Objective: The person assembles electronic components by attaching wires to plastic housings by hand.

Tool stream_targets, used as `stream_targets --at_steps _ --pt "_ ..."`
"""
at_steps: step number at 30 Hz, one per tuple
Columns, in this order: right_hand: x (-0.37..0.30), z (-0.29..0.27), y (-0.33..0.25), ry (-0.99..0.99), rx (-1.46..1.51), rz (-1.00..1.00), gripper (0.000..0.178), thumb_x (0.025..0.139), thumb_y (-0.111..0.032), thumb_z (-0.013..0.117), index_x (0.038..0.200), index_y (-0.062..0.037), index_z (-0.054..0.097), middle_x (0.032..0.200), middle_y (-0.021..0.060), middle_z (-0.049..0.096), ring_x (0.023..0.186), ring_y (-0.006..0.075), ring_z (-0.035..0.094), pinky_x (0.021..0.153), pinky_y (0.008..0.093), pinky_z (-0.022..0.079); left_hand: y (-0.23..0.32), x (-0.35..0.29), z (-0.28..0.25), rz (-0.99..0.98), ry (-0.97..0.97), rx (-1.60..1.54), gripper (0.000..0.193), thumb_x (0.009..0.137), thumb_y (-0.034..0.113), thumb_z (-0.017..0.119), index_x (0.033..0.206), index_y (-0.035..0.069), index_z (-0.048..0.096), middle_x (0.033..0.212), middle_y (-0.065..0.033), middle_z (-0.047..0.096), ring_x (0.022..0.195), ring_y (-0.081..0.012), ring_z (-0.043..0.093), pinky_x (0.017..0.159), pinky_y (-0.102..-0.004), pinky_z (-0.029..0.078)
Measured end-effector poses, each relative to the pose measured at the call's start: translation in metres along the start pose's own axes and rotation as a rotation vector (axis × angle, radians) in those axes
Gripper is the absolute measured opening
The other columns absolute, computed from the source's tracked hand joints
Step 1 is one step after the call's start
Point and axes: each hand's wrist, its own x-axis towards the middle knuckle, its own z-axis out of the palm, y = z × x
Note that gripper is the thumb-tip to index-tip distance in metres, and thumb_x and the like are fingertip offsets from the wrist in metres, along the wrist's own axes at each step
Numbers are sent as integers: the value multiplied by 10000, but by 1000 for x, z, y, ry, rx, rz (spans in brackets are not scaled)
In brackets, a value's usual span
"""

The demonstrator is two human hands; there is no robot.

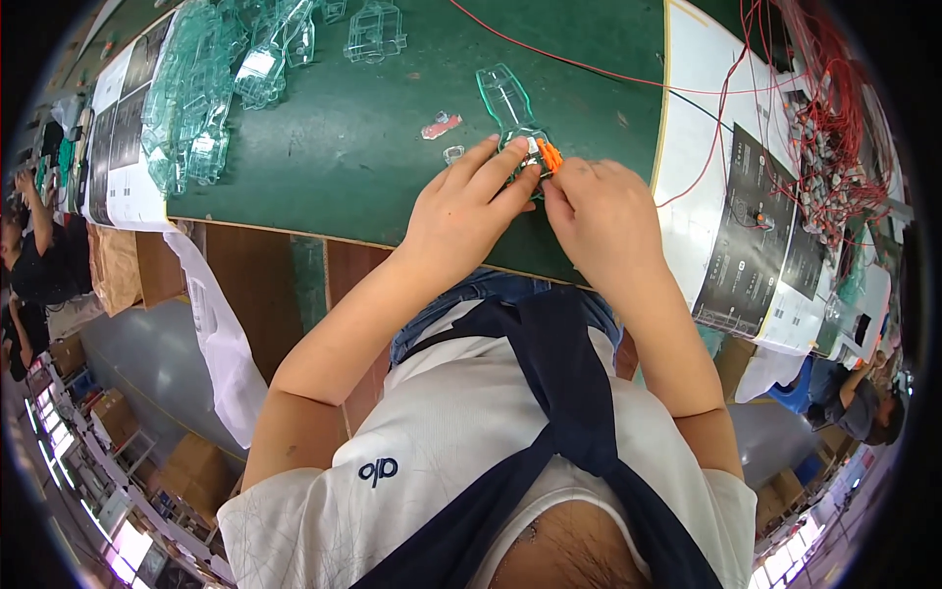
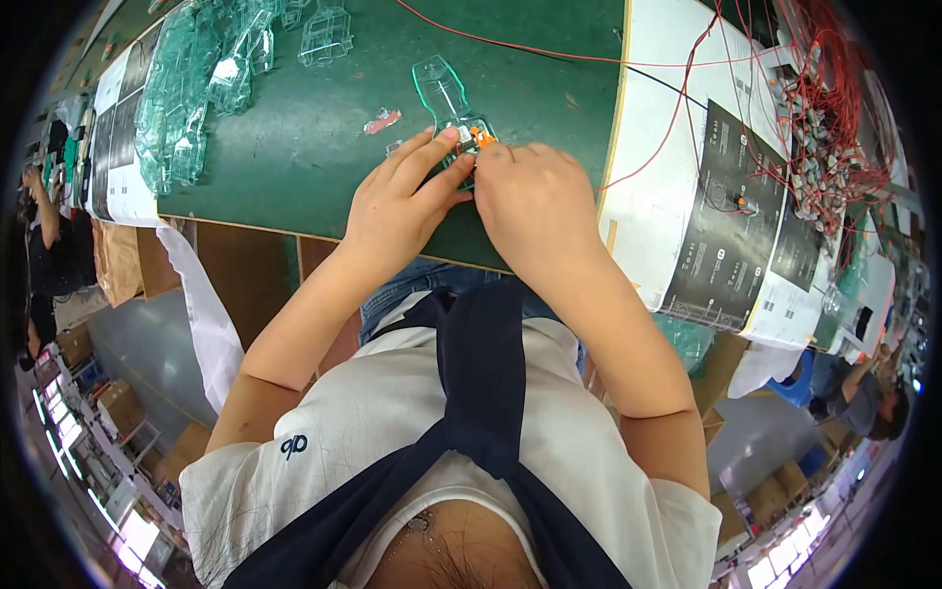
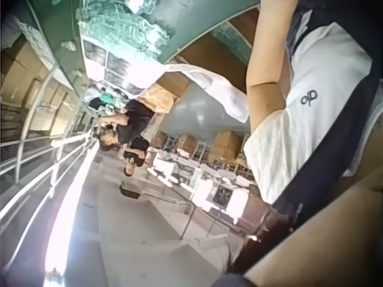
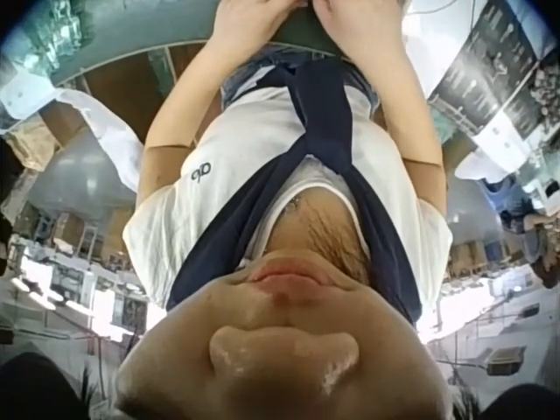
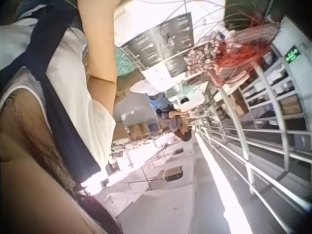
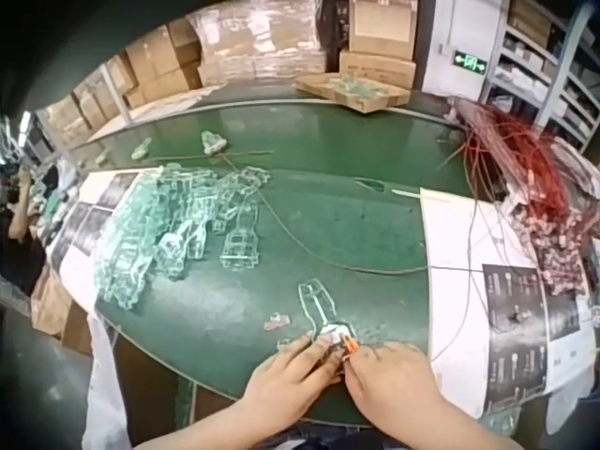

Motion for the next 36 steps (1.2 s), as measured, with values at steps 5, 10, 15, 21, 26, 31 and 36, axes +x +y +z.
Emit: stream_targets --at_steps 5,10,15,21,26,31,36 --pt "-18 23 6 126 107 -85 74 798 -70 689 854 -71 642 715 52 628 617 230 565 581 321 451 -2 2 1 40 34 57 308 783 207 707 1078 135 654 1287 -14 586 1116 -230 595 916 -345 495" --pt "-31 20 13 80 265 48 144 768 -86 715 889 -79 639 751 42 627 628 228 555 607 316 449 -1 4 -4 48 -9 40 386 750 188 748 1124 140 667 1295 -24 601 1137 -237 592 950 -364 479" --pt "-16 8 15 -128 417 348 179 722 -63 760 879 -55 673 756 30 627 666 203 553 631 305 447 -4 7 -5 79 -19 85 373 753 227 745 1109 147 668 1279 -20 604 1114 -227 593 953 -370 465" --pt "-33 17 24 148 -39 -203 168 745 -107 751 896 -78 682 853 16 628 746 184 550 699 304 431 -1 10 -3 59 3 77 372 746 297 747 1077 147 668 1243 -15 609 1082 -223 592 940 -381 457" --pt "-41 1 19 53 17 -208 131 788 -133 711 914 -99 697 951 16 645 793 187 560 723 317 424 16 14 5 -57 60 129 356 732 354 750 1000 138 658 1194 -10 612 1062 -229 589 944 -402 443" --pt "26 -15 28 82 377 -222 185 807 -134 687 981 -73 704 907 50 677 775 221 597 741 336 447 25 12 9 -155 118 126 309 751 343 735 969 143 643 1173 0 611 1092 -220 576 971 -402 417" --pt "157 30 -43 37 -23 -238 480 872 -440 618 1282 -193 589 938 103 662 788 240 648 663 339 510 27 10 9 -164 97 99 294 767 332 723 981 147 642 1189 7 608 1122 -211 564 1000 -408 392"
